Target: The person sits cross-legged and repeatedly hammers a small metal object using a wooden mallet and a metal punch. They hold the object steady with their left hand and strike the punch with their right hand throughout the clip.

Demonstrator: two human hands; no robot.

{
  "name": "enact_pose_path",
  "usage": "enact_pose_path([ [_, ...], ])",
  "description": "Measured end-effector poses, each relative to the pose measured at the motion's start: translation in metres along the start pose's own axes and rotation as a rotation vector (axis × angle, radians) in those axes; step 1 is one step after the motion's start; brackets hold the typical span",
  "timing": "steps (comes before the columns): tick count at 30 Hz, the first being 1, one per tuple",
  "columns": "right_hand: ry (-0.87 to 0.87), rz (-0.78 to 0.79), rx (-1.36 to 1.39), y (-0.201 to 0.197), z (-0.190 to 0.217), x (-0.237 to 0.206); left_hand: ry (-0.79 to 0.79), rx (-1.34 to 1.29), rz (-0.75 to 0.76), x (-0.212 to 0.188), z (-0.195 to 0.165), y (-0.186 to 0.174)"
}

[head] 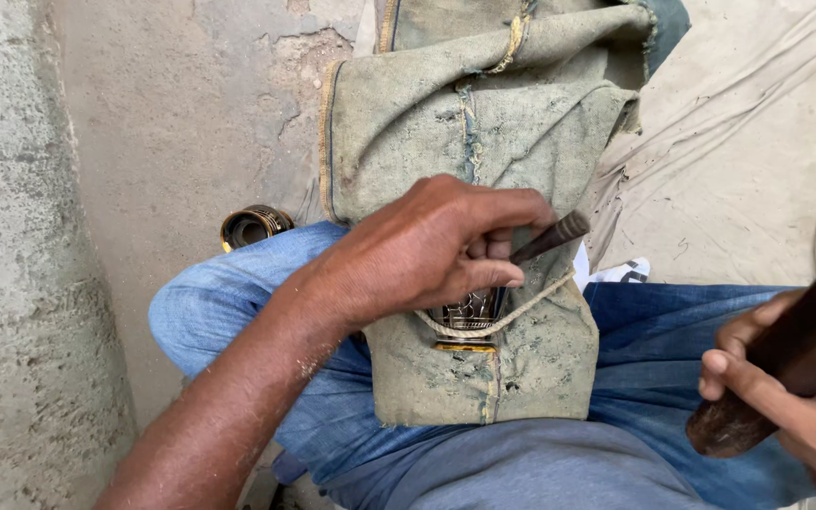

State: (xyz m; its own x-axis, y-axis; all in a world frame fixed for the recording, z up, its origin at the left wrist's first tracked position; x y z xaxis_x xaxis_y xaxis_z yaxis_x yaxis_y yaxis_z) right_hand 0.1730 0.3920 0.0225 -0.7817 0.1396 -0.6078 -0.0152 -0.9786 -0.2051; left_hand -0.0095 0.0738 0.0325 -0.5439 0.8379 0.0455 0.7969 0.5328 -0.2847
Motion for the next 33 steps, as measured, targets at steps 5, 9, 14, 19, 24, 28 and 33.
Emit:
enact_pose_path([
  [5, 0.103, -0.069, -0.307, 0.008, -0.002, -0.003, 0.064, 0.075, -0.023, -0.003, -0.003, 0.005],
  [9, 0.19, 0.011, -0.503, 0.015, -0.005, -0.012, 0.066, 0.073, 0.005, -0.001, -0.003, 0.008],
  [14, 0.06, 0.0, -0.618, 0.003, -0.006, -0.013, 0.094, 0.05, 0.012, -0.002, -0.001, 0.008],
  [19, 0.206, 0.032, -0.521, 0.003, -0.002, -0.002, 0.139, 0.101, -0.033, -0.005, -0.002, 0.006],
  [24, 0.454, 0.034, -1.169, 0.019, 0.012, -0.006, 0.151, 0.094, -0.087, -0.013, -0.003, 0.005],
  [28, 0.062, -0.043, -0.515, 0.019, 0.031, -0.01, 0.003, 0.046, -0.098, -0.02, 0.003, 0.01],
  [33, 0.094, -0.069, -0.541, 0.0, 0.017, -0.006, 0.006, 0.108, -0.157, -0.024, 0.0, 0.014],
])
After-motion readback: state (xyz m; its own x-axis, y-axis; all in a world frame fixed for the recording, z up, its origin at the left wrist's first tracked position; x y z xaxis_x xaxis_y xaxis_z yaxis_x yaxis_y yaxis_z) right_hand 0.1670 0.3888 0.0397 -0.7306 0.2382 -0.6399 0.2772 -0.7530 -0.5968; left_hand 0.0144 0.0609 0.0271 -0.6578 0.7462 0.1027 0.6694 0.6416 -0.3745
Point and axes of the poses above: each hand's wrist, its own x-axis towards the middle knuckle, its own y-axis out of the palm, z = x × y, the point moved 4 cm from there along x, towards the middle knuckle, and after that the axes turned 14 degrees about y, right-handed, at the moved point
